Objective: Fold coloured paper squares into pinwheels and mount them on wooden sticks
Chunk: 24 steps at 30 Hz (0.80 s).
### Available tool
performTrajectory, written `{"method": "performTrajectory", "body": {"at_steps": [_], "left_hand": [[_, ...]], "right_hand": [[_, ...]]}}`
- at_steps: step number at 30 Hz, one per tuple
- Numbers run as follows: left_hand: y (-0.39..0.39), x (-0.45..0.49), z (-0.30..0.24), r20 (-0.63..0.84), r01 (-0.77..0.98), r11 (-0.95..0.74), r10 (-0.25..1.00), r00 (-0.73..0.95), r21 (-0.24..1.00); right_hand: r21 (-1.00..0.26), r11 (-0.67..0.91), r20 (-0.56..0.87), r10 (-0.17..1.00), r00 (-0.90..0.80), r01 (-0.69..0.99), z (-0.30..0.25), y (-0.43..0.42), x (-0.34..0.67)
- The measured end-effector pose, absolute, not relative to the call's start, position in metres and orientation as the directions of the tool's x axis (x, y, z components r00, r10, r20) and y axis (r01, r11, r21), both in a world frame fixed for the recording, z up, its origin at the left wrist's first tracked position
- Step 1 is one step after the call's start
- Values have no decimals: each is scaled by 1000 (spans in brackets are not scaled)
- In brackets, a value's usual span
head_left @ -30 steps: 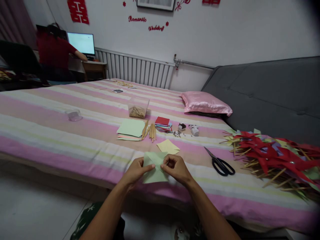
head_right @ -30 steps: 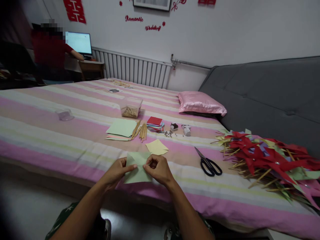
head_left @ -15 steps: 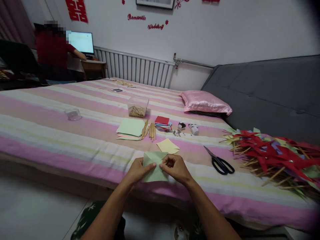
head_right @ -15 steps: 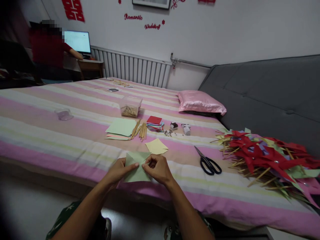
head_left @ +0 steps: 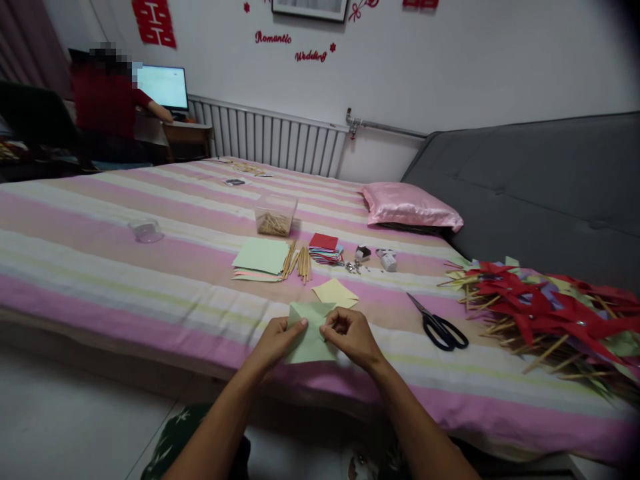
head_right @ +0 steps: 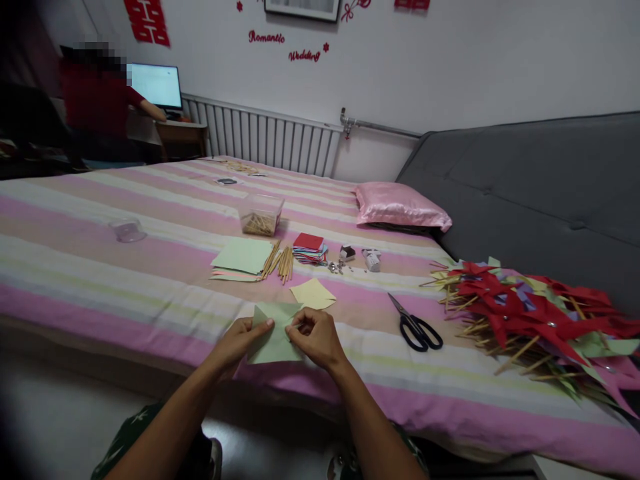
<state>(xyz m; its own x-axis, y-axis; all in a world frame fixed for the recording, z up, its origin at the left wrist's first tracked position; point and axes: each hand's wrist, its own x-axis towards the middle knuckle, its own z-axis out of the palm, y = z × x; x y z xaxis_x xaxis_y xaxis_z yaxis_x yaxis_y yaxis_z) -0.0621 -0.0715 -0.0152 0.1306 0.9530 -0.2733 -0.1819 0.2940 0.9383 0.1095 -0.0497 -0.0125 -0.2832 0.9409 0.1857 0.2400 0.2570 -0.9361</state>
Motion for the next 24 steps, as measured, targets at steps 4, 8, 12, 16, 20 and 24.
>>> {"method": "performTrajectory", "body": {"at_steps": [4,8,12,16,20,24], "left_hand": [[-73,-61,-12,-253,-185,276,957,141,943],[-74,-60,-10,-220,-130,235,968,118,963],[-73,-61,-12,-213,-43,216,974,80,975],[-72,-62,-13,-205,15,205,977,59,979],[-71,-62,-12,-216,23,215,975,50,976],[-71,-62,-12,-209,24,209,977,32,978]], "right_hand": [[-925,268,194,943,-272,271,-13,-50,110],[-914,280,200,941,-275,295,-12,-50,110],[-908,279,190,939,-286,313,-10,-51,109],[-899,289,195,937,-291,330,-10,-52,109],[-889,312,217,932,-291,335,-12,-51,109],[-887,351,265,919,-291,300,-12,-51,109]]}}
